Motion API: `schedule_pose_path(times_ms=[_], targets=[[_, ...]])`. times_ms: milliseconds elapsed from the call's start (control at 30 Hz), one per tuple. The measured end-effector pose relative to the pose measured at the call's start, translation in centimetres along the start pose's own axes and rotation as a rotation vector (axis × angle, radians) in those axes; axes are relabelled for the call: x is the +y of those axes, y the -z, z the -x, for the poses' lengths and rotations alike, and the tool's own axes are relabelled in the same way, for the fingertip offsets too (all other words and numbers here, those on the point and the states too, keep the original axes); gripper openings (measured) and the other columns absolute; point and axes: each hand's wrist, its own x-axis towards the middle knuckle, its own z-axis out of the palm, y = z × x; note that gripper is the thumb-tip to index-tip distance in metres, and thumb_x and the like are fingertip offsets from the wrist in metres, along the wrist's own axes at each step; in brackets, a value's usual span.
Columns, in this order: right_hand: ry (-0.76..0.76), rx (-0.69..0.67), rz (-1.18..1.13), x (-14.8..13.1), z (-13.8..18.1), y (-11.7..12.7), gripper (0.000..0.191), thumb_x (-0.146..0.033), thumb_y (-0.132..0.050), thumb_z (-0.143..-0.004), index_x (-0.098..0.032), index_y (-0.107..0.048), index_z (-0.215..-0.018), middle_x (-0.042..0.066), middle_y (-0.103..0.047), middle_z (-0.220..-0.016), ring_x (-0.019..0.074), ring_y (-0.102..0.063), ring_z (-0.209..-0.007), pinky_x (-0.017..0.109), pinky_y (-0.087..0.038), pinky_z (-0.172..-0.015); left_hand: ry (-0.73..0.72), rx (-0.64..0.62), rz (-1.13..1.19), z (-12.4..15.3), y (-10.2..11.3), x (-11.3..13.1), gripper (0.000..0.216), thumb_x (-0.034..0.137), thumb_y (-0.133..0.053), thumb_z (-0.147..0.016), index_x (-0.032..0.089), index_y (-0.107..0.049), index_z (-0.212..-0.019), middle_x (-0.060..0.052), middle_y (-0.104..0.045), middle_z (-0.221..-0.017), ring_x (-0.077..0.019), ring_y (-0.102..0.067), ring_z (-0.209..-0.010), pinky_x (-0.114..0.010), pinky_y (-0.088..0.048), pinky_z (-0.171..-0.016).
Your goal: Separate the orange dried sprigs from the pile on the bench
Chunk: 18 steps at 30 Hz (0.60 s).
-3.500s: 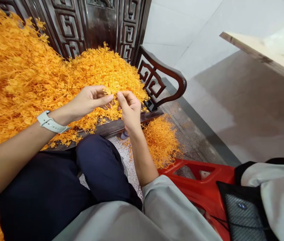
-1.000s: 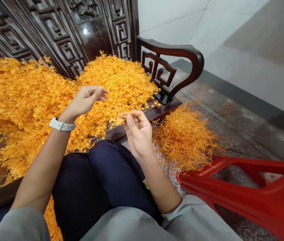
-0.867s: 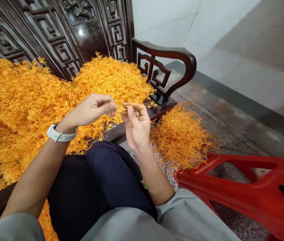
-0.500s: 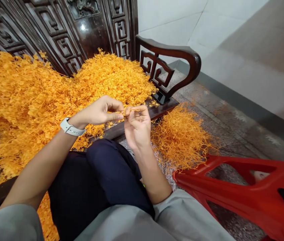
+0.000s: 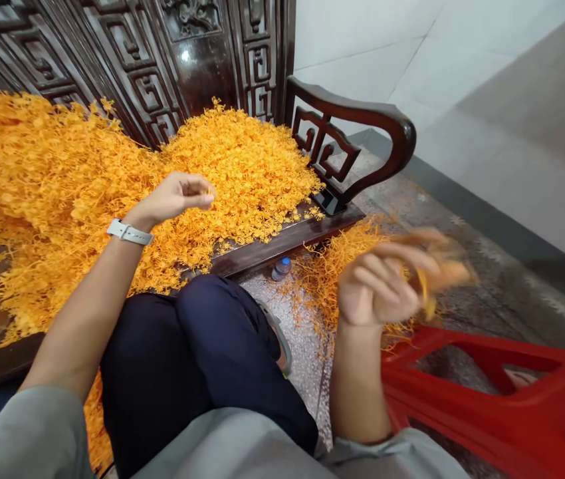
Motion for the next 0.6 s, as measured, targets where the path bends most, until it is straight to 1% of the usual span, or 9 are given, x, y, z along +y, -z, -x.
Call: schedule_pose_path(times_ms=[67,133,200,233,300,333,400,500,600], targets=[[-0.095,-0.094,-0.340,1.7,-0.1,-0.7,0.037,-0.053,-0.059,-0.104,-0.022,-0.065,-0.085,-0.001,-0.056,-0.075,0.0075,-0.047,-0.059,0.023,-0.038,-0.052,0.024,0.267,-0.040,-1.2,-0.1,-0.7,0.042,0.043,-0.065,-0.099,0.023,-0.070,-0.136,-0.015,-0.078,-0.118,-0.0236,-0.074,-0.103,-0.041,-0.061,-0.092],[-0.230,-0.221,-0.682,3.4,-0.3,-1.1,0.019,-0.036,-0.075,-0.094,-0.020,-0.066,-0.094,-0.004,-0.055,-0.074,0.0056,-0.043,-0.055,0.020,-0.041,-0.050,0.141,0.386,-0.157,-2.0,-0.1,-2.3,0.060,0.041,-0.061,-0.102,0.024,-0.053,-0.158,-0.019,-0.071,-0.140,-0.0276,-0.071,-0.121,-0.046,-0.058,-0.102],[-0.344,-0.326,-0.854,4.8,-0.4,-1.2,0.023,-0.028,-0.081,-0.088,-0.018,-0.065,-0.101,-0.005,-0.054,-0.073,0.0056,-0.046,-0.055,0.018,-0.045,-0.051,0.285,0.327,-0.346,-2.1,0.0,-3.9,0.073,0.040,-0.066,-0.099,0.014,-0.045,-0.164,-0.025,-0.066,-0.146,-0.0349,-0.067,-0.131,-0.051,-0.053,-0.110],[-0.382,-0.369,-0.888,5.4,-0.4,-1.1,0.025,-0.028,-0.082,-0.086,-0.017,-0.065,-0.102,-0.005,-0.053,-0.073,0.0061,-0.047,-0.056,0.019,-0.047,-0.052,0.337,0.255,-0.430,-1.8,0.0,-4.5,0.072,0.039,-0.067,-0.097,0.010,-0.050,-0.160,-0.027,-0.067,-0.146,-0.0378,-0.066,-0.133,-0.052,-0.051,-0.113],[-0.406,-0.426,-0.914,6.0,-0.3,-1.0,0.026,-0.027,-0.084,-0.084,-0.017,-0.064,-0.097,-0.006,-0.049,-0.071,0.0068,-0.047,-0.056,0.020,-0.048,-0.053,0.378,0.102,-0.530,-1.1,0.0,-5.2,0.055,0.038,-0.065,-0.098,0.008,-0.067,-0.143,-0.025,-0.072,-0.139,-0.0391,-0.068,-0.129,-0.051,-0.051,-0.112],[-0.408,-0.448,-0.911,6.1,-0.2,-1.1,0.025,-0.026,-0.084,-0.084,-0.018,-0.063,-0.095,-0.007,-0.047,-0.069,0.0069,-0.046,-0.055,0.020,-0.048,-0.053,0.369,0.052,-0.553,-0.7,0.0,-5.3,0.046,0.038,-0.063,-0.099,0.010,-0.074,-0.133,-0.023,-0.075,-0.135,-0.0380,-0.070,-0.125,-0.050,-0.052,-0.110],[-0.409,-0.490,-0.875,6.1,0.0,-1.3,0.022,-0.024,-0.082,-0.084,-0.018,-0.062,-0.091,-0.008,-0.043,-0.067,0.0073,-0.042,-0.054,0.020,-0.046,-0.052,0.325,0.037,-0.590,-0.1,-0.1,-5.1,0.038,0.037,-0.058,-0.101,0.013,-0.079,-0.121,-0.019,-0.079,-0.127,-0.0354,-0.073,-0.116,-0.047,-0.054,-0.105],[-0.357,-0.521,-0.702,6.6,-0.2,-2.2,0.019,-0.028,-0.078,-0.086,-0.021,-0.061,-0.088,-0.008,-0.037,-0.066,0.0090,-0.035,-0.053,0.022,-0.041,-0.050,0.244,0.086,-0.650,0.0,-0.3,-4.7,0.036,0.037,-0.059,-0.100,0.015,-0.080,-0.119,-0.017,-0.081,-0.119,-0.0334,-0.074,-0.109,-0.046,-0.055,-0.102],[-0.065,-0.391,-0.128,8.7,-2.2,-4.0,0.026,-0.047,-0.067,-0.092,-0.023,-0.058,-0.089,-0.007,-0.040,-0.067,0.0118,-0.036,-0.054,0.025,-0.040,-0.054,0.199,0.075,-0.660,-0.1,-0.7,-5.0,0.034,0.039,-0.063,-0.098,0.018,-0.082,-0.116,-0.014,-0.081,-0.115,-0.0319,-0.073,-0.107,-0.044,-0.054,-0.102]])
